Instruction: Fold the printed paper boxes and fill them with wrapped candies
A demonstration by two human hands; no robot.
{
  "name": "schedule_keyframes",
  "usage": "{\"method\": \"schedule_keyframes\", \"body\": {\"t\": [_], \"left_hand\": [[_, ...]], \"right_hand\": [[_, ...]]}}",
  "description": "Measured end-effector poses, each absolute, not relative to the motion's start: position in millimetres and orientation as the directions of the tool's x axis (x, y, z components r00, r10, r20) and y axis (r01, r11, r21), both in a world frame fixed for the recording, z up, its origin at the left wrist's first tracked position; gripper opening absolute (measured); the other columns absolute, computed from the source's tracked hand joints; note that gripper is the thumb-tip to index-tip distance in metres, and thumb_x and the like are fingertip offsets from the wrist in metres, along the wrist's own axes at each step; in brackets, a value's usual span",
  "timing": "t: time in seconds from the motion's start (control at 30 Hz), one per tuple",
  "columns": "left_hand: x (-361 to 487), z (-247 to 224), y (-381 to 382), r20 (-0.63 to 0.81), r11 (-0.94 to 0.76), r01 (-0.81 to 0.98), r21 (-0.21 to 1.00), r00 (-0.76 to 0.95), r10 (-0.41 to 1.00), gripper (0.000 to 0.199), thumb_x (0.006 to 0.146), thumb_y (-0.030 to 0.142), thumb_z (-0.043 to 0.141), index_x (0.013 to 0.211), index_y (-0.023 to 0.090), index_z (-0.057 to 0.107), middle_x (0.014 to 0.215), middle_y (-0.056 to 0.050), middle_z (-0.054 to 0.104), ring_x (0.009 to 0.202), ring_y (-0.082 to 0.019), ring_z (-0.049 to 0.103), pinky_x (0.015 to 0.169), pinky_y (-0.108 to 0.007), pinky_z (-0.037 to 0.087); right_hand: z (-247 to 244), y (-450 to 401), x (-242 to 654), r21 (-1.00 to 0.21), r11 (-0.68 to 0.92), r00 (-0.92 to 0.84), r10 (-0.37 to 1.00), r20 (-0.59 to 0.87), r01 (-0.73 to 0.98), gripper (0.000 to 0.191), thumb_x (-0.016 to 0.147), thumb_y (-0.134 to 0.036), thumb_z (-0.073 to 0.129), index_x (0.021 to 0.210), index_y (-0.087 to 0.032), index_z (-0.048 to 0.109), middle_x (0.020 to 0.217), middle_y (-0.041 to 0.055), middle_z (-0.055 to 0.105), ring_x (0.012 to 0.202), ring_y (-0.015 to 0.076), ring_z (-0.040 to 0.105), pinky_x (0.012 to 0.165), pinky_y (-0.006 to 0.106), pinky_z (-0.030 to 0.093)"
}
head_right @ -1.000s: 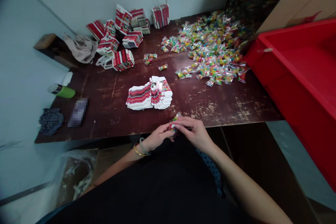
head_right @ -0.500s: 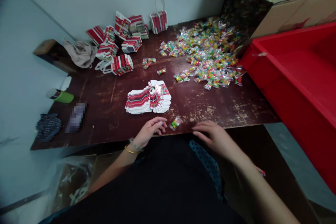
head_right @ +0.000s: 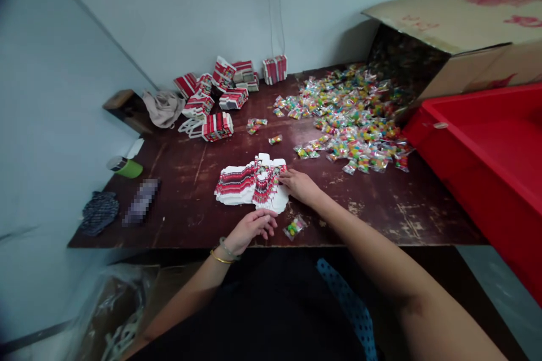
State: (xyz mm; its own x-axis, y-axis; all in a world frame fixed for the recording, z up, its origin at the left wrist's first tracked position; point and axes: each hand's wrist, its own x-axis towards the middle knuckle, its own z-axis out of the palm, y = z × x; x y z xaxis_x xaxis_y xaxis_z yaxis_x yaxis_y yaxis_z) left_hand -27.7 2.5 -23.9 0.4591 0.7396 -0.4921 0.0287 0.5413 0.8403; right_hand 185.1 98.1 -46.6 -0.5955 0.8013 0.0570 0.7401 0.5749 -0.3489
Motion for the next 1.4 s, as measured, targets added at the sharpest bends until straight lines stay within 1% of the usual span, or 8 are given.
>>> {"method": "schedule_keyframes", "body": {"t": [0.17,0.37,0.5,0.63,0.8,1.07,1.23,1.4], "left_hand": [[-22,-34,3,-0.521,0.595,-0.021,0.803,0.459,0.719,0.054,0.081,0.038,0.063,0.127,0.014,0.047,0.088,-0.006,0.064,0.065,-0.012,0.062,0.054,-0.021,0.045],[-19,-37,1,-0.533,0.621,-0.038,0.783,0.473,0.701,0.058,0.078,0.042,0.068,0.125,0.014,0.046,0.085,-0.005,0.064,0.061,-0.011,0.062,0.052,-0.021,0.045],[-20,-27,2,-0.463,0.644,-0.248,0.724,0.517,0.720,0.056,0.079,0.050,0.066,0.119,0.015,0.052,0.099,-0.011,0.066,0.081,-0.018,0.066,0.070,-0.030,0.051],[-15,-21,-4,-0.481,0.660,-0.353,0.663,0.475,0.737,0.037,0.068,0.030,0.074,0.098,0.013,0.061,0.092,-0.007,0.067,0.082,-0.017,0.063,0.073,-0.029,0.049],[-1,-19,-27,-0.525,0.669,-0.192,0.718,0.481,0.702,0.027,0.060,0.011,0.064,0.086,0.015,0.058,0.071,0.001,0.061,0.065,-0.012,0.057,0.064,-0.025,0.046],[5,-13,-47,-0.529,0.700,-0.206,0.684,0.520,0.670,0.025,0.056,0.013,0.064,0.079,0.015,0.056,0.062,0.002,0.058,0.054,-0.010,0.053,0.055,-0.022,0.042],[-9,-8,-45,-0.433,0.764,-0.026,0.644,0.811,0.393,0.038,0.058,0.029,0.078,0.087,0.010,0.062,0.077,-0.008,0.067,0.067,-0.018,0.064,0.064,-0.030,0.050],[-3,-19,-54,-0.476,0.491,0.139,0.860,0.566,0.673,0.043,0.060,0.048,0.081,0.064,0.013,0.055,0.058,0.000,0.055,0.053,-0.012,0.052,0.053,-0.025,0.041]], "right_hand": [[-43,81,184,-0.279,0.457,-0.475,0.880,0.001,0.845,0.056,0.081,-0.026,0.063,0.132,-0.005,0.052,0.134,0.0225,0.052,0.115,0.0313,0.056,0.094,0.038,0.047],[-25,88,172,-0.164,0.430,-0.449,0.888,-0.104,0.888,0.019,0.083,-0.006,0.051,0.086,-0.006,0.070,0.090,0.0216,0.068,0.073,0.0260,0.068,0.068,0.033,0.051],[-9,43,167,-0.140,0.484,-0.496,0.866,-0.069,0.864,0.021,0.085,-0.005,0.050,0.087,-0.009,0.071,0.096,0.0208,0.069,0.080,0.0268,0.067,0.070,0.035,0.050],[-8,-19,163,-0.319,0.632,-0.589,0.775,0.230,0.706,0.024,0.092,-0.020,0.053,0.111,-0.021,0.068,0.119,0.0116,0.066,0.103,0.0285,0.060,0.087,0.042,0.048],[-11,-38,159,-0.589,0.495,-0.316,0.867,0.385,0.639,0.031,0.091,-0.027,0.057,0.122,-0.026,0.060,0.125,0.0096,0.062,0.115,0.0297,0.051,0.096,0.049,0.043],[-10,-37,171,-0.812,0.302,-0.373,0.921,0.113,0.499,0.016,0.081,-0.035,0.069,0.081,-0.021,0.063,0.134,0.0117,0.053,0.127,0.0331,0.043,0.102,0.056,0.039],[13,-38,190,-0.964,0.075,-0.600,0.794,-0.097,0.254,0.023,0.087,-0.041,0.063,0.080,-0.020,0.066,0.136,0.0099,0.051,0.126,0.0278,0.050,0.104,0.045,0.042],[22,-52,196,-0.965,0.067,-0.545,0.834,-0.084,0.252,0.027,0.089,-0.043,0.058,0.075,-0.021,0.065,0.120,0.0077,0.061,0.118,0.0264,0.055,0.100,0.043,0.045]]}}
